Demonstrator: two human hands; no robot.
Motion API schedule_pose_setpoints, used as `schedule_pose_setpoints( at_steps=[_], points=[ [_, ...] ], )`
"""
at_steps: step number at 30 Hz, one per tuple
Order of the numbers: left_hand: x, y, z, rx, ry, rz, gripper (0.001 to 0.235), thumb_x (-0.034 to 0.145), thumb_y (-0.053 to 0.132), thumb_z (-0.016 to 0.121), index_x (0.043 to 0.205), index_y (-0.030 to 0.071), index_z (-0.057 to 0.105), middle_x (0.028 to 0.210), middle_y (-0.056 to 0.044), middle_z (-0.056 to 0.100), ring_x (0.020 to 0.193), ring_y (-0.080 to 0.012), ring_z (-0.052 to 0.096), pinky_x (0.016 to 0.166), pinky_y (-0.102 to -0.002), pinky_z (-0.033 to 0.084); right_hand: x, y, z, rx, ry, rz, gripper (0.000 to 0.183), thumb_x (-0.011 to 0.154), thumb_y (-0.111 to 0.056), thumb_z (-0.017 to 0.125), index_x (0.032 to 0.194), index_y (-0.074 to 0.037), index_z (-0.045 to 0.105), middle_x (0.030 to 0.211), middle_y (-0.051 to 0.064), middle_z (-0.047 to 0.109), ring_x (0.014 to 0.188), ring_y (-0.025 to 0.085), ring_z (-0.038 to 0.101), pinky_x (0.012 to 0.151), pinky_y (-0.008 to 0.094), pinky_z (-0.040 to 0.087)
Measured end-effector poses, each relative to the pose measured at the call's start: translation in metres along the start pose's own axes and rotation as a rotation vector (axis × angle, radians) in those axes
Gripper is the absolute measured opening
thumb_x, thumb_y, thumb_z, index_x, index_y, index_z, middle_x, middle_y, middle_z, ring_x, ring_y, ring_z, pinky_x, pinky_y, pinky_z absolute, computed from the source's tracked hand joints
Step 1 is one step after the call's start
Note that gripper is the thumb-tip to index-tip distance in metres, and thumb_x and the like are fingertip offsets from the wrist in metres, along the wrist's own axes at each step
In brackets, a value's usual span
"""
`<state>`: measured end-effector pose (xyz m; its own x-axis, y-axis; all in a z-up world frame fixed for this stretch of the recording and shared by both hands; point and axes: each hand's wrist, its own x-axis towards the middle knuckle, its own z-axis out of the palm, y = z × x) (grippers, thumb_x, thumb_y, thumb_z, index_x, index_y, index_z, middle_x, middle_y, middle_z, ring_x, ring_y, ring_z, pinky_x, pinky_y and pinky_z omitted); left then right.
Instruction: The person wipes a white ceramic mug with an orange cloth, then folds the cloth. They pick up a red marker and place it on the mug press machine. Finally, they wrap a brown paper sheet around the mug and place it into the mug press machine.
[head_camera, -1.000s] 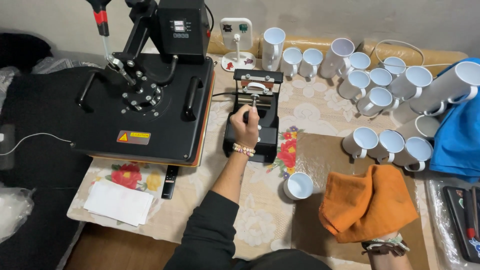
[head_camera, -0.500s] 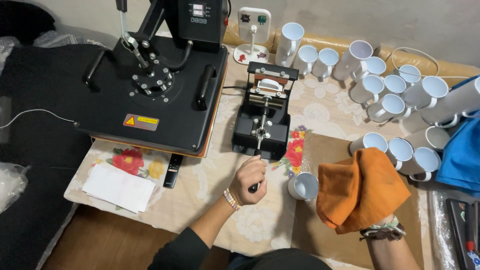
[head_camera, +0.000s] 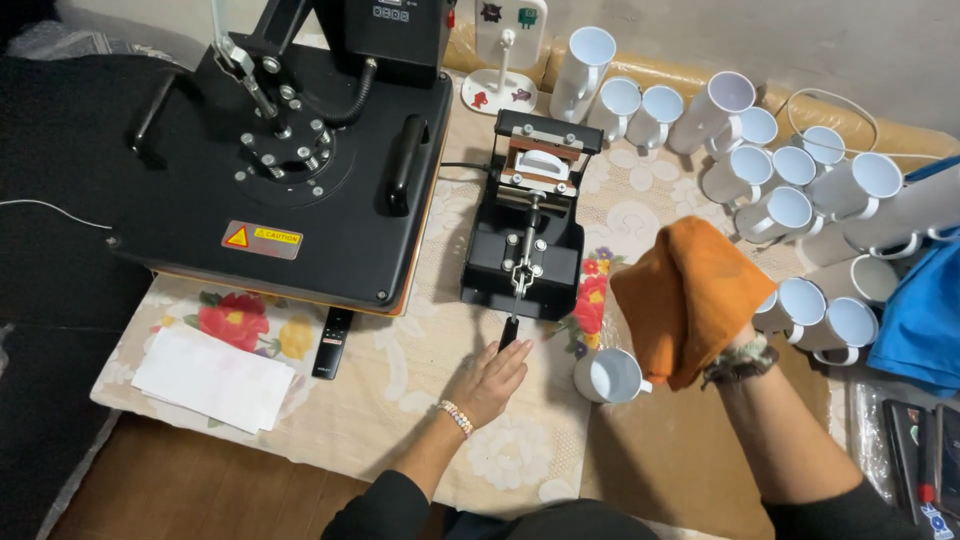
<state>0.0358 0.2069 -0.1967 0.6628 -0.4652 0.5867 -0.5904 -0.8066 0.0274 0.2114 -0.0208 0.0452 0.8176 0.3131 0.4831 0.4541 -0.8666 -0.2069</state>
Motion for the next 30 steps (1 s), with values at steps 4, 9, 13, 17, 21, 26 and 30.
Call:
schedule_pose_setpoints(
  at_steps=[4, 9, 13, 17, 21, 26, 30],
  points=[
    [-0.014, 0.011, 0.025, 0.088, -0.026, -0.045, 0.032, 0.093, 0.024, 0.051, 0.123, 0.015, 0.058, 0.157, -0.005, 0.045, 0.147, -0.0203, 0.037, 0.119, -0.043, 0.031, 0.041, 0.008, 0.011, -0.038, -0.119, -0.06, 0.017, 0.091, -0.007, 0.03, 0.08, -0.017, 0.022, 0.081, -0.007, 0.014, 0.071, 0.008, 0.01, 0.057, 0.028, 0.014],
    [-0.021, 0.025, 0.027, 0.029, -0.199, -0.122, 0.05, 0.091, 0.029, 0.061, 0.139, 0.014, 0.062, 0.166, -0.007, 0.029, 0.156, -0.0242, 0.009, 0.125, -0.048, 0.018, 0.111, 0.033, 0.092, 1.303, -0.092, 1.131, 0.024, 0.1, -0.022, 0.055, 0.079, -0.015, 0.063, 0.064, -0.006, 0.053, 0.06, 0.007, 0.053, 0.054, 0.018, 0.044],
    [-0.023, 0.03, 0.028, 0.003, -0.168, -0.16, 0.052, 0.09, 0.029, 0.065, 0.14, 0.014, 0.06, 0.166, -0.009, 0.028, 0.156, -0.025, 0.009, 0.125, -0.049, 0.019, 0.131, 0.015, 0.125, 0.178, -0.368, 0.376, 0.037, 0.093, -0.059, 0.06, 0.108, -0.029, 0.076, 0.086, -0.001, 0.075, 0.07, 0.016, 0.063, 0.055, 0.031, 0.045],
    [-0.024, 0.032, 0.029, 0.149, -0.245, -0.134, 0.061, 0.09, 0.043, 0.06, 0.147, 0.019, 0.054, 0.169, -0.007, 0.021, 0.158, -0.0274, -0.002, 0.128, -0.05, 0.007, 0.133, 0.005, 0.155, -0.136, -0.432, -0.032, 0.047, 0.089, -0.057, 0.051, 0.111, -0.02, 0.071, 0.101, 0.006, 0.073, 0.092, 0.035, 0.066, 0.065, 0.051, 0.053],
    [-0.025, 0.036, 0.029, 0.143, -0.204, -0.149, 0.062, 0.091, 0.041, 0.062, 0.148, 0.019, 0.053, 0.169, -0.007, 0.022, 0.158, -0.0272, -0.002, 0.128, -0.05, 0.011, 0.134, 0.029, 0.19, -0.204, -0.482, -0.273, 0.031, 0.087, -0.04, 0.059, 0.109, -0.019, 0.068, 0.101, 0.005, 0.068, 0.09, 0.033, 0.062, 0.058, 0.048, 0.054],
    [-0.023, 0.038, 0.03, 0.103, -0.163, -0.174, 0.059, 0.091, 0.036, 0.064, 0.147, 0.018, 0.055, 0.168, -0.005, 0.026, 0.158, -0.0261, 0.001, 0.127, -0.05, 0.015, 0.141, 0.037, 0.195, -0.276, -0.477, -0.457, 0.039, 0.093, -0.044, 0.058, 0.122, -0.021, 0.07, 0.099, 0.006, 0.071, 0.09, 0.03, 0.064, 0.051, 0.043, 0.055],
    [-0.022, 0.036, 0.03, 0.13, -0.218, -0.164, 0.059, 0.092, 0.038, 0.061, 0.148, 0.019, 0.054, 0.169, -0.005, 0.023, 0.158, -0.0259, -0.002, 0.128, -0.051, 0.014, 0.148, 0.049, 0.206, -0.313, -0.537, -0.567, 0.04, 0.092, -0.041, 0.057, 0.126, -0.023, 0.068, 0.109, 0.01, 0.07, 0.094, 0.032, 0.065, 0.06, 0.047, 0.057]
  ],
)
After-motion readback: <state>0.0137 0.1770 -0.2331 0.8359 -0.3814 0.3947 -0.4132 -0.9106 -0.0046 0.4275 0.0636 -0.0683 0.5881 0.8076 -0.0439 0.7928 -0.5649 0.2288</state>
